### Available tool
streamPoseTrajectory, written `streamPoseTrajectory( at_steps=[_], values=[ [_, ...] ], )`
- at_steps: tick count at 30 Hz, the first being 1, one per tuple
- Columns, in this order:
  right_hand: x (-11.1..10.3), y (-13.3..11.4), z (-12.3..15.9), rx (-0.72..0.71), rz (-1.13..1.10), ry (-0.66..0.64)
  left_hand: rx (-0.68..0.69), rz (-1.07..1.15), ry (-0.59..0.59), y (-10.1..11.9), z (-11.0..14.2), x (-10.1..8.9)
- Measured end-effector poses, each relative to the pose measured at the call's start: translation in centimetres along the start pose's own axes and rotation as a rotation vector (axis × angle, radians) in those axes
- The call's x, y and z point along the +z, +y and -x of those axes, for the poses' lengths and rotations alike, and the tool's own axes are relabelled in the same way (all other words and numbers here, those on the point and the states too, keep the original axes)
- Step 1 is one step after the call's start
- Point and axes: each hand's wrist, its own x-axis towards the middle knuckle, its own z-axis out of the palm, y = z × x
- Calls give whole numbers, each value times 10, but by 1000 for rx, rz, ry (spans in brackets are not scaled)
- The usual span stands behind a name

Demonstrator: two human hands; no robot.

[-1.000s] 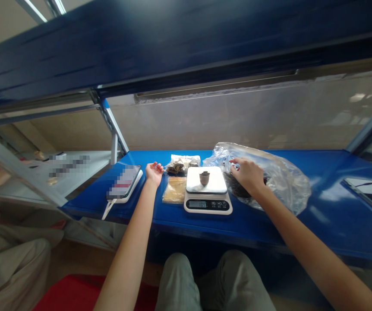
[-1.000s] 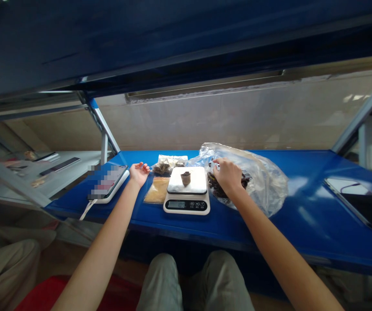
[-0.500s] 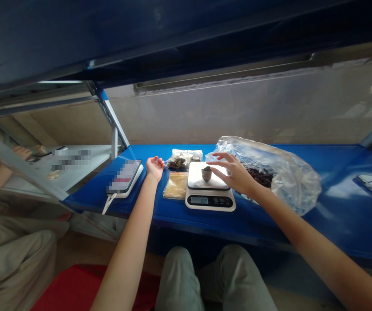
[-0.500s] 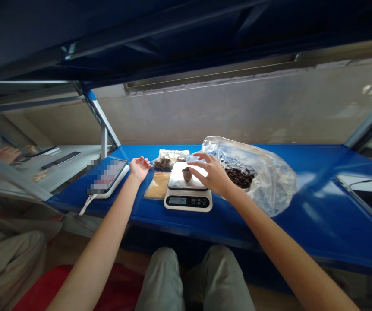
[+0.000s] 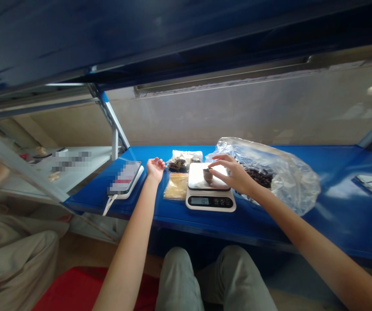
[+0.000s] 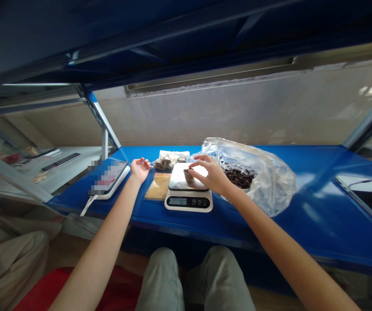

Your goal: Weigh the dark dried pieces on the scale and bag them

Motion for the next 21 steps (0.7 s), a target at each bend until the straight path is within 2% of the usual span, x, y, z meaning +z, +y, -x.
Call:
streamPoseTrajectory(
  at_steps=[12, 21],
  values=[
    [0, 0, 1, 41, -74, 26, 0, 19, -10, -1, -1, -1],
    [-2, -6, -1, 184, -271, -35, -7, 15, -7, 0, 0, -1]
  ],
)
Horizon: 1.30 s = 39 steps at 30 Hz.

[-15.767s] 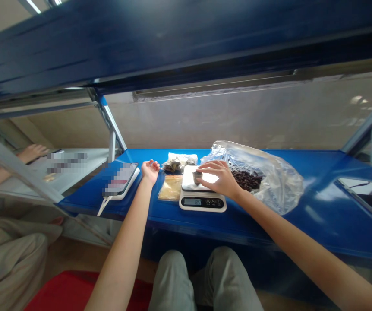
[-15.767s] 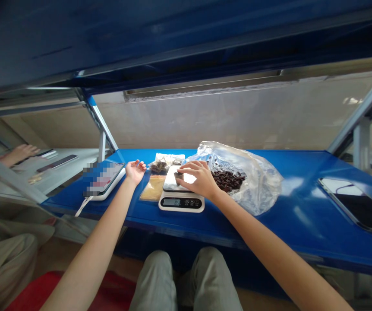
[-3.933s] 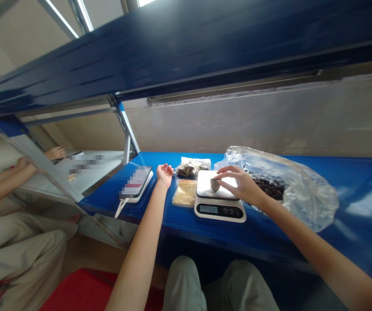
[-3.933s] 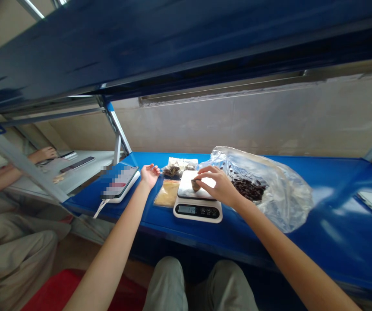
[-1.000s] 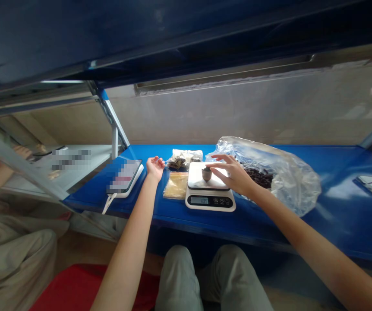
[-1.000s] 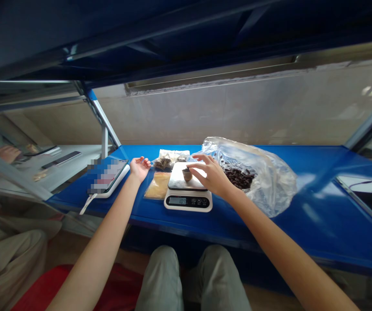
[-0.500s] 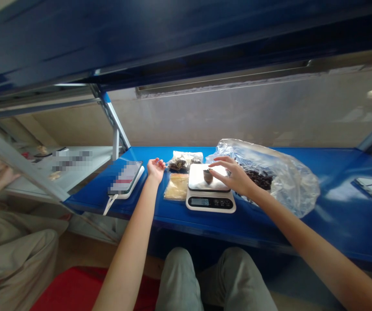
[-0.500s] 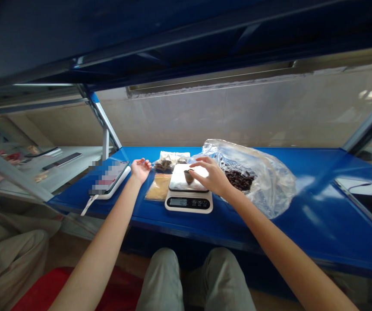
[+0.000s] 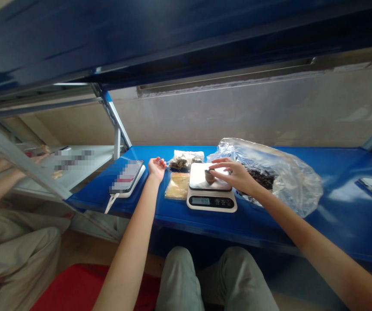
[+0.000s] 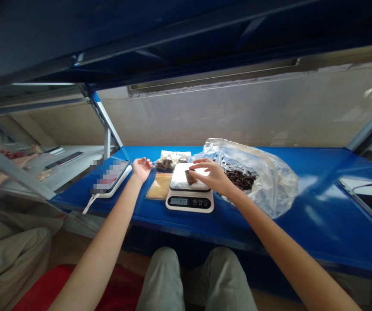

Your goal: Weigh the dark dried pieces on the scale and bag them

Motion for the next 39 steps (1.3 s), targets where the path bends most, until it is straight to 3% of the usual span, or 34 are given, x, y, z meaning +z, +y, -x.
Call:
streamPoseTrajectory(
  at_steps=[11, 18, 24, 29, 39],
  values=[
    [1, -8, 2, -115, 13, 90, 7, -7, 9, 0, 0, 1],
    [2, -10, 1, -37, -62, 146, 4, -6, -10, 1, -3, -3],
    [-9, -4, -6, 86, -141, 279, 7, -17, -4, 1, -2, -1],
    [-17, 4, -8, 140, 5, 397, -2, -5, 2, 1, -2, -1],
    [-23, 3, -7, 171, 92, 428, 1, -9, -12, 1, -2, -2]
  ],
)
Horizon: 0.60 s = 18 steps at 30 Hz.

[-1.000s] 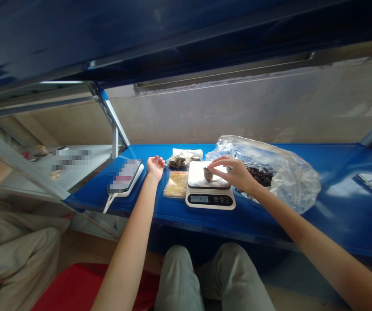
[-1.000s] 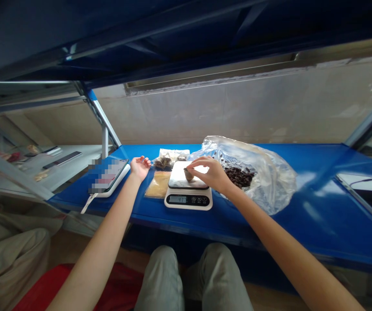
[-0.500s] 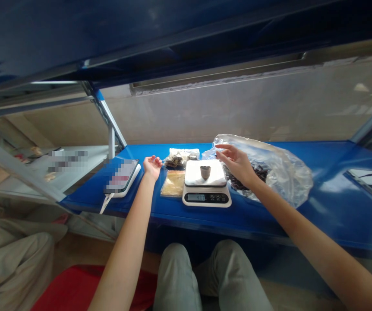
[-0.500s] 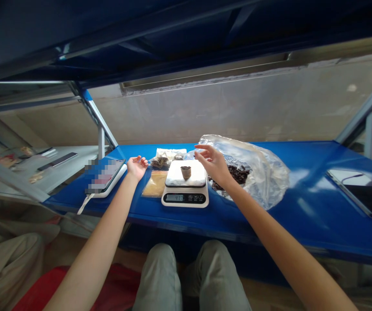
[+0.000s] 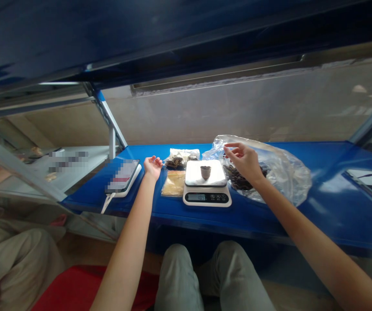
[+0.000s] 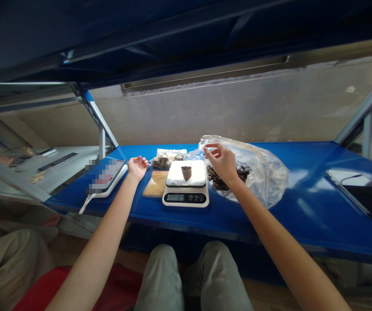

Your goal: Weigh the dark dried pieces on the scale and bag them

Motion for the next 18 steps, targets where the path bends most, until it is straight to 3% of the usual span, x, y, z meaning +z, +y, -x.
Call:
streamPoseTrajectory(
  at_steps=[7, 12, 18],
  values=[
    [-9, 3, -1, -5, 437, 61, -2, 1, 1, -1, 1, 1],
    [-13, 14, 0, 24, 688, -12, 2, -8, 5, -1, 1, 1],
    [-14, 19, 3, 83, 797, -116, -2, 2, 8, -1, 1, 1]
  ],
)
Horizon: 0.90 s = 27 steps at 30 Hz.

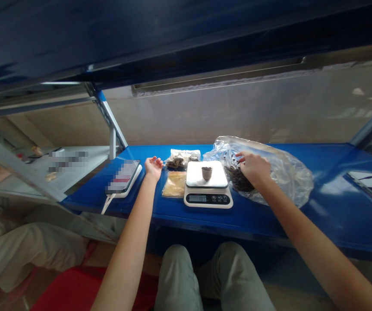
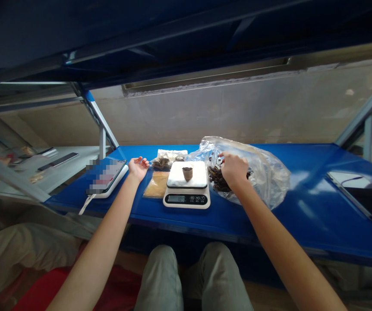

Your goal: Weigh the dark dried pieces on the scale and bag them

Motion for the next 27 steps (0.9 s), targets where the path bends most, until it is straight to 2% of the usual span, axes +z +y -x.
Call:
streamPoseTrajectory(
  at_steps=[4, 6, 11, 14, 20, 27],
  values=[
    [2, 1, 0, -35, 14, 20, 8, 1, 3, 0, -1, 0],
    [2, -2, -1, -106, -79, 45, 14, -3, 5, 0, 0, 1],
    [2, -22, 3, -442, -555, 96, 14, -11, 20, 0, 1, 2],
    [3, -33, 9, -596, -657, 36, 13, -8, 11, 0, 1, 2],
    [9, -35, 14, -625, -598, -94, 13, -2, 7, 0, 0, 1],
    [10, -34, 12, -667, -641, -229, 5, 1, 27, -1, -1, 1]
  ],
)
